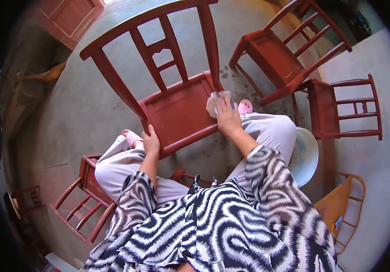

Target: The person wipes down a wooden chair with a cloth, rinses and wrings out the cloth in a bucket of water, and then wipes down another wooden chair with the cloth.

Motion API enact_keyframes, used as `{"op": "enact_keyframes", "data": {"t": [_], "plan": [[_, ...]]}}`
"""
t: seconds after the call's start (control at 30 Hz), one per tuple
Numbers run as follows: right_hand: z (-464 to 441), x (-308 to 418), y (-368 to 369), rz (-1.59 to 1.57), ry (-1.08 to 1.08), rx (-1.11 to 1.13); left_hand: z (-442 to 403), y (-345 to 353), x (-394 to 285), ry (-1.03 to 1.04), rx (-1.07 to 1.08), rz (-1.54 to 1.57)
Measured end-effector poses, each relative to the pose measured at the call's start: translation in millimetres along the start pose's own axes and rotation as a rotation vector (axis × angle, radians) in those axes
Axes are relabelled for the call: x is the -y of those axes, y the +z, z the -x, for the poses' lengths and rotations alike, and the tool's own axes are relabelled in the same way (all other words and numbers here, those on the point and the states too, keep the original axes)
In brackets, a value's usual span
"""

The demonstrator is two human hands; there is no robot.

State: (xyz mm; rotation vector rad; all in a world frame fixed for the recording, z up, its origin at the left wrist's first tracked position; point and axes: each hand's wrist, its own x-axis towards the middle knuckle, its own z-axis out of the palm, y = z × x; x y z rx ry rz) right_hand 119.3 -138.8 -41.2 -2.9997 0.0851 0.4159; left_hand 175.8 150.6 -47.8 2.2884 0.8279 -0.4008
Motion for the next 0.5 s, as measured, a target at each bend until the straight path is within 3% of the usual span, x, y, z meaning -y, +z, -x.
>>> {"op": "enact_keyframes", "data": {"t": [0.07, 0.27, 0.5], "plan": [[18.7, 8.1, -0.8, 0.067, -0.094, 0.03, 6.0, -19.5, -8.2, -0.073, 0.165, -0.189], [18.8, 12.3, 6.7, 0.009, -0.072, -0.02, 3.2, -7.9, 5.6, -0.038, 0.113, -0.134], [-59.5, 28.7, 16.4, 0.028, -0.015, -0.124, 5.2, -8.0, 5.4, -0.016, 0.079, -0.131]]}}
